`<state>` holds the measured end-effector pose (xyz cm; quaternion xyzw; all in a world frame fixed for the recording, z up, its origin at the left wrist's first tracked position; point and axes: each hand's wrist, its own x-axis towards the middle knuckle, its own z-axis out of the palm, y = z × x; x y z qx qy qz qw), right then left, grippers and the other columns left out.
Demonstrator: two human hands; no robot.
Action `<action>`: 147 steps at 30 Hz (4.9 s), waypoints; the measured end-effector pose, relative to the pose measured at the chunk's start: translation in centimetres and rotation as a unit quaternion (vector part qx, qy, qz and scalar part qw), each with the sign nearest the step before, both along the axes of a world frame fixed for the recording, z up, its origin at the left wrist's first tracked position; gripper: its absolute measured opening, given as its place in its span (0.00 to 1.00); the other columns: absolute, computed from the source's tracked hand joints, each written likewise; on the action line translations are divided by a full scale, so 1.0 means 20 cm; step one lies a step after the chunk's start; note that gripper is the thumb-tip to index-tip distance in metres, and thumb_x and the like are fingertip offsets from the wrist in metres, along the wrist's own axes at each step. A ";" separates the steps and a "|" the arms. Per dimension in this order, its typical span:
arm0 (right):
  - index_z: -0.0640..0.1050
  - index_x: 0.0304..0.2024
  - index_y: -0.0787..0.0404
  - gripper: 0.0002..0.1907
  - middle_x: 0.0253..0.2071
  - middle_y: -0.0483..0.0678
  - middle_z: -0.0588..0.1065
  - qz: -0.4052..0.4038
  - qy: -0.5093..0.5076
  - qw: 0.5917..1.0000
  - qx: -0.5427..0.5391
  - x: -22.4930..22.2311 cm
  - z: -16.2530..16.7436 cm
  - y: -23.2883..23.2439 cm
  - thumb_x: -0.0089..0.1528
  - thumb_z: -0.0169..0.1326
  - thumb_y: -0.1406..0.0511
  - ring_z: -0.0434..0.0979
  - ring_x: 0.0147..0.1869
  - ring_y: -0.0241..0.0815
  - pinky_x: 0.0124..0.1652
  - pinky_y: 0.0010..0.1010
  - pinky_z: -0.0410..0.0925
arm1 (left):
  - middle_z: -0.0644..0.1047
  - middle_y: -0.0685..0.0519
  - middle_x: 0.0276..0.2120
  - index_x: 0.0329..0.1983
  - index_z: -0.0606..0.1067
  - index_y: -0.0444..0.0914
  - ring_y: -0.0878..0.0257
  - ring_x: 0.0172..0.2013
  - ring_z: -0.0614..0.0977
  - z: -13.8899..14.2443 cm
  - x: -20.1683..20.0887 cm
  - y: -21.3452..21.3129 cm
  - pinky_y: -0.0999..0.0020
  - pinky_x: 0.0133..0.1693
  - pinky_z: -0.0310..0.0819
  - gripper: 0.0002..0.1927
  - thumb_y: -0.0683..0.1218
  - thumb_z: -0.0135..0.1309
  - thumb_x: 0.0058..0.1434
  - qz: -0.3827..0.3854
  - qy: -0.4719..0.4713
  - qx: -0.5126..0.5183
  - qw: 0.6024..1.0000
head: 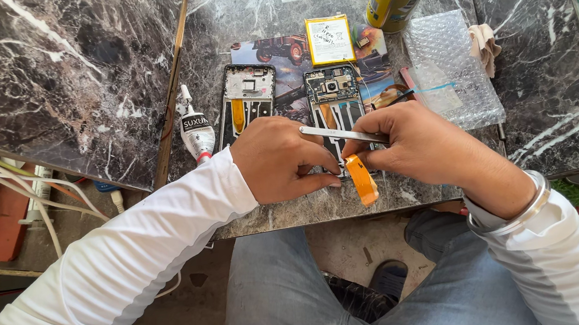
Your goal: The person uses tweezers to remove a small component from the bottom of a disassembled phone. They then peel off a protective film from a ribbon cable and reposition the cable inside the phone chassis.
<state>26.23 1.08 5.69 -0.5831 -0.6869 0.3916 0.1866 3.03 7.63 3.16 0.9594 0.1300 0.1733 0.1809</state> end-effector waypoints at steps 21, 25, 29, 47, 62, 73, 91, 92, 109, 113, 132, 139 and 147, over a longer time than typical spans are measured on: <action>0.84 0.35 0.65 0.10 0.25 0.48 0.81 -0.033 -0.076 0.996 0.022 -0.02 0.01 0.00 0.52 0.64 0.67 0.77 0.27 0.34 0.31 0.31 0.70 | 0.79 0.55 0.25 0.38 0.84 0.47 0.54 0.29 0.82 0.00 -0.01 -0.01 0.56 0.32 0.74 0.09 0.54 0.65 0.58 -0.060 -0.037 0.032 0.997; 0.85 0.36 0.63 0.10 0.24 0.50 0.80 -0.049 -0.064 0.997 -0.003 -0.03 0.01 0.00 0.52 0.64 0.67 0.74 0.27 0.35 0.31 0.32 0.69 | 0.79 0.56 0.26 0.36 0.84 0.48 0.53 0.30 0.82 0.00 -0.01 -0.01 0.56 0.32 0.74 0.09 0.55 0.65 0.57 -0.064 -0.041 0.038 0.996; 0.85 0.36 0.62 0.11 0.25 0.49 0.81 -0.030 -0.070 0.997 0.006 -0.03 0.01 0.00 0.51 0.64 0.67 0.76 0.28 0.36 0.31 0.31 0.69 | 0.80 0.56 0.26 0.35 0.84 0.48 0.53 0.28 0.81 0.00 -0.02 -0.01 0.55 0.31 0.73 0.09 0.56 0.64 0.58 -0.056 -0.033 0.040 0.997; 0.86 0.37 0.59 0.10 0.28 0.47 0.82 0.021 -0.021 1.000 -0.010 -0.04 -0.03 0.05 0.53 0.62 0.67 0.80 0.33 0.36 0.38 0.29 0.71 | 0.79 0.57 0.25 0.39 0.84 0.48 0.55 0.27 0.81 0.03 -0.05 -0.01 0.56 0.30 0.72 0.09 0.53 0.63 0.58 -0.053 0.000 0.048 0.997; 0.86 0.37 0.60 0.11 0.26 0.46 0.81 0.005 -0.053 0.998 -0.031 -0.01 -0.04 0.04 0.53 0.64 0.64 0.76 0.30 0.34 0.34 0.30 0.70 | 0.78 0.55 0.26 0.43 0.83 0.45 0.53 0.29 0.81 0.00 -0.02 -0.03 0.55 0.31 0.74 0.12 0.53 0.63 0.58 -0.060 -0.015 0.073 0.995; 0.86 0.39 0.60 0.12 0.24 0.47 0.80 0.002 -0.056 0.997 -0.045 -0.01 0.00 0.03 0.54 0.62 0.63 0.75 0.28 0.35 0.32 0.31 0.69 | 0.78 0.54 0.24 0.41 0.83 0.46 0.52 0.28 0.81 0.02 -0.02 -0.04 0.54 0.29 0.73 0.11 0.52 0.63 0.56 -0.037 0.018 0.049 0.998; 0.86 0.40 0.59 0.13 0.29 0.48 0.83 0.019 -0.059 0.998 -0.007 -0.01 0.00 0.03 0.54 0.62 0.62 0.81 0.32 0.35 0.38 0.29 0.72 | 0.80 0.53 0.28 0.40 0.78 0.42 0.51 0.32 0.82 0.00 0.00 -0.08 0.53 0.37 0.73 0.10 0.46 0.60 0.55 -0.039 -0.007 0.056 0.998; 0.86 0.41 0.59 0.14 0.29 0.48 0.83 0.015 -0.061 0.998 -0.013 0.00 0.01 0.02 0.54 0.62 0.63 0.80 0.32 0.35 0.37 0.29 0.71 | 0.80 0.53 0.28 0.42 0.79 0.42 0.52 0.31 0.82 0.00 0.00 -0.08 0.53 0.36 0.73 0.11 0.46 0.60 0.55 -0.039 -0.015 0.058 0.997; 0.85 0.45 0.62 0.12 0.25 0.44 0.79 -0.119 -0.016 0.990 0.074 0.02 0.06 -0.02 0.60 0.60 0.64 0.69 0.28 0.28 0.30 0.26 0.66 | 0.79 0.54 0.24 0.27 0.79 0.41 0.54 0.26 0.81 -0.03 0.01 -0.12 0.57 0.32 0.72 0.08 0.50 0.62 0.54 0.049 -0.053 0.089 0.993; 0.84 0.45 0.62 0.12 0.25 0.43 0.79 -0.111 -0.001 0.989 0.101 0.00 0.07 -0.02 0.61 0.60 0.64 0.69 0.28 0.27 0.29 0.25 0.66 | 0.79 0.54 0.23 0.27 0.80 0.41 0.54 0.26 0.81 -0.02 0.01 -0.11 0.56 0.31 0.72 0.08 0.50 0.62 0.54 0.057 -0.035 0.091 0.994; 0.84 0.45 0.63 0.11 0.30 0.43 0.83 -0.118 0.042 0.986 0.107 0.01 0.08 -0.03 0.63 0.57 0.66 0.77 0.31 0.26 0.31 0.22 0.69 | 0.82 0.54 0.27 0.32 0.83 0.44 0.53 0.30 0.84 0.00 0.00 -0.09 0.57 0.33 0.76 0.12 0.56 0.66 0.53 0.053 -0.039 0.033 0.997; 0.83 0.47 0.65 0.12 0.33 0.46 0.83 -0.117 0.082 0.983 0.112 0.04 0.09 -0.03 0.67 0.52 0.66 0.81 0.38 0.30 0.38 0.24 0.72 | 0.83 0.53 0.28 0.38 0.84 0.45 0.54 0.30 0.84 0.01 0.00 -0.09 0.57 0.34 0.77 0.17 0.60 0.66 0.54 0.079 -0.025 0.029 0.996; 0.82 0.48 0.65 0.13 0.34 0.46 0.83 -0.108 0.079 0.985 0.105 0.05 0.08 -0.03 0.66 0.52 0.67 0.81 0.38 0.31 0.38 0.24 0.72 | 0.85 0.52 0.33 0.38 0.85 0.47 0.54 0.33 0.86 0.00 0.00 -0.09 0.59 0.36 0.78 0.17 0.61 0.65 0.53 0.101 0.009 -0.008 0.995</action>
